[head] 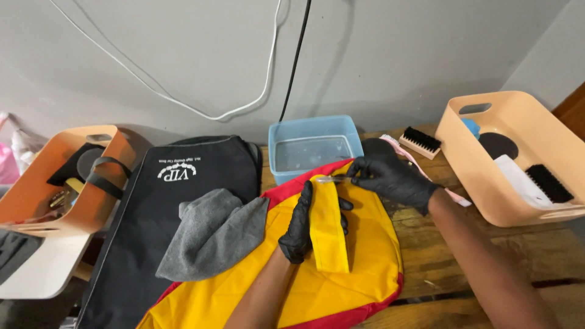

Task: The person uses a small brush to scrub a white substance off a yellow and red garment laid on a wooden table. They repeatedly dip the brush into a blue water container, scrub different sections of the garment, and wipe the area with a gray cloth. The garment is folded and repositioned multiple times during the process.

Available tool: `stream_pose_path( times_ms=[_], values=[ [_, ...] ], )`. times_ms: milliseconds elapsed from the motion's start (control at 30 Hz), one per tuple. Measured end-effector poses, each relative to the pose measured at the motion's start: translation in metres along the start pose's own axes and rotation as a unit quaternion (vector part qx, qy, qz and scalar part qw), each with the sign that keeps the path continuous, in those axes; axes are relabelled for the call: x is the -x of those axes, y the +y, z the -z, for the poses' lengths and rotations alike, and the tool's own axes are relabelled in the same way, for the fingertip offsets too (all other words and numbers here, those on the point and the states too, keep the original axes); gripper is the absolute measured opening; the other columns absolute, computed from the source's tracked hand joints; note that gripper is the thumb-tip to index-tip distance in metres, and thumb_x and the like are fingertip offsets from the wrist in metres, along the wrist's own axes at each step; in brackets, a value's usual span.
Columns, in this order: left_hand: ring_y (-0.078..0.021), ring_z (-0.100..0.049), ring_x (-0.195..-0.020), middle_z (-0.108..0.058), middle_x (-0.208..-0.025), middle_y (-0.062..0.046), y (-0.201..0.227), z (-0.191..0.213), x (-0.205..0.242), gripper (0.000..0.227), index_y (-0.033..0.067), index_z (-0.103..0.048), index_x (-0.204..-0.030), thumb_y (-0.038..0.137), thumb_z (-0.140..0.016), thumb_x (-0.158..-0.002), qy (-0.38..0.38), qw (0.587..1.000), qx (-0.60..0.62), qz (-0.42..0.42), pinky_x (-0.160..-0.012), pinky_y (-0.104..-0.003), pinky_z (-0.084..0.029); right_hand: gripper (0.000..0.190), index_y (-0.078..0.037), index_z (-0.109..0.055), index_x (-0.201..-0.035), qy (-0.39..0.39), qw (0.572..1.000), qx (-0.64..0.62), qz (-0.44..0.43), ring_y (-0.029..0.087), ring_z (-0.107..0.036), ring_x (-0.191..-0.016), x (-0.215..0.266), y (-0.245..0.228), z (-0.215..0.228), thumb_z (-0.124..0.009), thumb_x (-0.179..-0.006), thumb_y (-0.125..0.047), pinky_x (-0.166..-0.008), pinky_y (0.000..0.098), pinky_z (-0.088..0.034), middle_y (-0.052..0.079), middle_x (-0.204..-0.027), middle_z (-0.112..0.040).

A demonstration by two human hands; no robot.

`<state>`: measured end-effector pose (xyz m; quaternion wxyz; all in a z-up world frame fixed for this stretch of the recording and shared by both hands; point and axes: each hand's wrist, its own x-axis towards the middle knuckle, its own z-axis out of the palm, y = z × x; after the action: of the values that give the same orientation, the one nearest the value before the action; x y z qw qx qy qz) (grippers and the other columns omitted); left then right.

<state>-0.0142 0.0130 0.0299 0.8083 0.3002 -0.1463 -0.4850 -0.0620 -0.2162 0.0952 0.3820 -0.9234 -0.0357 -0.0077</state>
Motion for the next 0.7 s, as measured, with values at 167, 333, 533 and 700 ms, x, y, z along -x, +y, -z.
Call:
stream_pose_path(
  times_ms=[167,333,533,700],
  values=[
    [-0.0354,-0.074,-0.083,-0.071,-0.096,-0.023,0.005,-0.02,0.003,0.087,-0.0023,-0.068,-0.125,0.075,-0.044,-0.093,0.045,0.997,0.06,-0.009,-0.079,-0.043,-0.063,0.027,-0.033,-0.081,-0.106,-0.054,0.994,0.039,-0.083,0.014,-0.077,-0.093,0.001,-0.01,0.006,-0.083,-0.079,-0.031,-0.088,0.0322,-0.059,-0.006,-0.089,-0.082],
    [-0.0324,-0.074,-0.094,-0.072,-0.111,-0.018,0.008,-0.037,0.01,0.074,0.0047,-0.068,-0.13,0.067,-0.055,-0.093,0.086,0.99,0.115,-0.01,-0.086,-0.043,-0.062,0.024,-0.027,-0.08,-0.103,-0.025,0.996,0.023,-0.082,0.015,-0.075,-0.088,0.007,-0.014,0.008,-0.087,-0.08,-0.028,-0.086,0.0325,-0.058,-0.004,-0.086,-0.081],
    [-0.0308,-0.072,-0.107,-0.071,-0.128,-0.012,0.014,-0.046,0.02,0.067,0.0124,-0.066,-0.137,0.061,-0.066,-0.092,0.125,0.98,0.152,-0.008,-0.096,-0.044,-0.059,0.028,-0.024,-0.079,-0.104,-0.014,0.997,0.061,-0.043,0.02,-0.076,-0.092,0.016,-0.017,0.009,-0.087,-0.077,-0.028,-0.091,0.0372,-0.057,-0.001,-0.088,-0.08],
    [-0.0301,-0.071,-0.11,-0.07,-0.129,-0.01,0.008,-0.032,0.008,0.066,0.0125,-0.065,-0.138,0.061,-0.065,-0.093,0.123,0.985,0.122,-0.016,-0.098,-0.044,-0.058,0.032,-0.025,-0.079,-0.107,-0.028,0.997,0.061,-0.046,0.021,-0.076,-0.096,0.009,-0.01,-0.003,-0.088,-0.077,-0.03,-0.094,0.0353,-0.057,-0.001,-0.094,-0.081]
  ],
)
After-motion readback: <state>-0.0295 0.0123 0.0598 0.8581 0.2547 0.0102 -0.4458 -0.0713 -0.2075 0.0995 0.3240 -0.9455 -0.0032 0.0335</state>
